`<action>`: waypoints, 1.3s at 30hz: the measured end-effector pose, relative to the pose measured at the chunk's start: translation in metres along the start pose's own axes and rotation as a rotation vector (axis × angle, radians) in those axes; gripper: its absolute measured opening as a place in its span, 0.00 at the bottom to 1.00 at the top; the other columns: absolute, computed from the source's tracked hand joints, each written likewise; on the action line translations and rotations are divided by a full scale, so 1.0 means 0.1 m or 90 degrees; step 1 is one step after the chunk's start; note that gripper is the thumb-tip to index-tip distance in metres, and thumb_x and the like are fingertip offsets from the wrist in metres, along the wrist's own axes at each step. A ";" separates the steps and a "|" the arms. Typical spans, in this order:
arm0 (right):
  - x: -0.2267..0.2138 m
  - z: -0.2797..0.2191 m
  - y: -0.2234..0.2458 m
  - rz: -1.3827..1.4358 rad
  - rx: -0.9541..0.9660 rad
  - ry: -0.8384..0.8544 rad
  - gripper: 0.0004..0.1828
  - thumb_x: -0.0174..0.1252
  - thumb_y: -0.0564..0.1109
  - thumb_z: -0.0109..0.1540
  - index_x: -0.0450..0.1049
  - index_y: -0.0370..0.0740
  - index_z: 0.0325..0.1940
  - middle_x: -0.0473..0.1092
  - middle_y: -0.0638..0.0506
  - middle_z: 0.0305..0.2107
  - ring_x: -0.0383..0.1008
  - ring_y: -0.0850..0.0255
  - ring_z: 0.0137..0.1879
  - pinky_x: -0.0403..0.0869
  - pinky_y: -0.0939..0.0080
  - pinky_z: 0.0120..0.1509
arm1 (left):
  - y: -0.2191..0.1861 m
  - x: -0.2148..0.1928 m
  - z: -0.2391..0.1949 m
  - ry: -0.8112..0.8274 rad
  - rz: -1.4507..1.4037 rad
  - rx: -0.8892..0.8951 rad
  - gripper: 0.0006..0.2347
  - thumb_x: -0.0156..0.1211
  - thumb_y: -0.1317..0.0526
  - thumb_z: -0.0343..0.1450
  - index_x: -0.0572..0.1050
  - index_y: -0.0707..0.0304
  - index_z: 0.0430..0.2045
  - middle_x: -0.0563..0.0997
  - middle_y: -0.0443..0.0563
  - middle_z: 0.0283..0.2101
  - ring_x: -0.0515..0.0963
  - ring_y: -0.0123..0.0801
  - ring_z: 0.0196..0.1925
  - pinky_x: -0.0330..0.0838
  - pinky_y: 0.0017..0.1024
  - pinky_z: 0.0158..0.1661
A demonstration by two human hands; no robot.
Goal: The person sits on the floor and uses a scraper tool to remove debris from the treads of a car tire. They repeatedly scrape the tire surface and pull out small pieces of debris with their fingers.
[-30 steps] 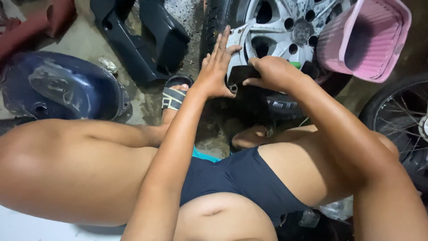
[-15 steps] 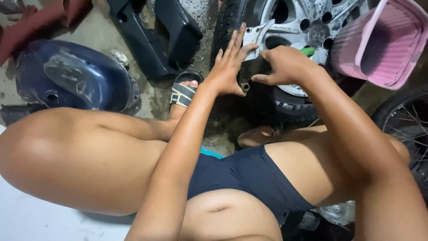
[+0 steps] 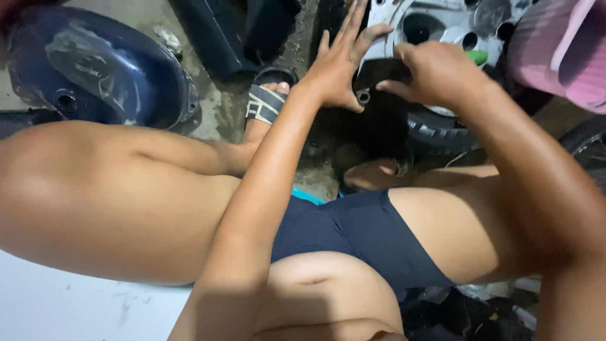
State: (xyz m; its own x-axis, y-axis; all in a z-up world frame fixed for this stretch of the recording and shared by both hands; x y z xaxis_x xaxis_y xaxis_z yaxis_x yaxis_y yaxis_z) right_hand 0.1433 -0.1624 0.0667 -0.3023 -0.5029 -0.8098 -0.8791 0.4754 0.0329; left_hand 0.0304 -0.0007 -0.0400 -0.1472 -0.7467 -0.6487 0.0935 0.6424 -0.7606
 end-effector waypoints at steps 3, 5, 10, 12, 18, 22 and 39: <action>-0.19 0.06 0.08 -0.027 -0.017 0.046 0.34 0.59 0.73 0.64 0.73 0.36 0.39 0.75 0.41 0.25 0.77 0.40 0.33 0.72 0.43 0.33 | 0.01 0.01 0.00 0.016 -0.017 -0.018 0.63 0.97 0.48 0.53 0.46 0.34 0.78 0.24 0.53 0.78 0.30 0.56 0.83 0.43 0.80 0.70; -0.21 0.14 0.09 -0.058 -0.011 0.045 0.36 0.57 0.76 0.61 0.75 0.37 0.37 0.76 0.42 0.25 0.78 0.41 0.33 0.72 0.44 0.33 | -0.04 -0.05 0.00 0.028 -0.036 -0.028 0.62 0.98 0.49 0.54 0.46 0.34 0.78 0.24 0.52 0.78 0.30 0.57 0.83 0.40 0.80 0.70; -0.38 0.22 0.06 0.009 0.029 0.111 0.40 0.55 0.78 0.59 0.75 0.35 0.33 0.74 0.41 0.22 0.76 0.40 0.34 0.67 0.44 0.33 | 0.07 0.10 0.06 0.035 -0.023 -0.035 0.62 0.96 0.47 0.55 0.44 0.35 0.78 0.28 0.54 0.79 0.29 0.58 0.82 0.37 0.77 0.72; -0.54 0.16 0.09 0.395 0.116 0.131 0.22 0.66 0.58 0.64 0.76 0.34 0.36 0.66 0.46 0.19 0.63 0.54 0.20 0.62 0.52 0.24 | 0.21 0.24 0.05 0.024 -0.035 -0.031 0.76 0.98 0.40 0.52 0.27 0.58 0.78 0.23 0.54 0.81 0.25 0.49 0.84 0.30 0.68 0.77; -0.41 -0.13 -0.21 0.682 0.081 0.057 0.14 0.59 0.47 0.72 0.70 0.34 0.39 0.63 0.47 0.21 0.63 0.60 0.25 0.64 0.62 0.29 | -0.05 -0.02 0.04 0.031 -0.011 -0.023 0.65 1.00 0.46 0.53 0.44 0.39 0.78 0.23 0.56 0.78 0.24 0.57 0.81 0.40 0.78 0.71; -0.35 -0.32 -0.28 0.630 0.155 0.056 0.14 0.59 0.50 0.73 0.69 0.38 0.41 0.68 0.49 0.22 0.67 0.61 0.26 0.68 0.62 0.30 | -0.15 -0.17 0.03 0.040 -0.035 -0.023 0.63 0.96 0.53 0.52 0.45 0.35 0.78 0.25 0.55 0.79 0.26 0.56 0.82 0.43 0.81 0.69; 0.26 -1.02 -0.27 1.097 0.187 -0.113 0.06 0.59 0.39 0.65 0.69 0.35 0.41 0.73 0.45 0.25 0.72 0.58 0.25 0.71 0.63 0.29 | -0.99 -0.77 0.11 -0.035 -0.112 -0.140 0.45 0.71 0.39 0.67 0.50 0.50 0.76 0.31 0.61 0.79 0.25 0.56 0.80 0.33 0.71 0.70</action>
State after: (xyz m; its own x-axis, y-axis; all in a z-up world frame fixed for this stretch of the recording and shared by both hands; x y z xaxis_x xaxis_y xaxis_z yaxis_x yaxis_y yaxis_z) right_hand 0.1219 -0.2618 0.1049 -0.6751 0.7375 -0.0183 0.4667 0.4461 0.7636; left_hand 0.0429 -0.0086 0.0847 -0.0874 -0.8544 -0.5121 -0.1454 0.5195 -0.8420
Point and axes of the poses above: each hand's wrist, its own z-axis towards the middle knuckle, its own x-axis out of the palm, y = z × x, the point moved 2 cm from there along z, towards the middle knuckle
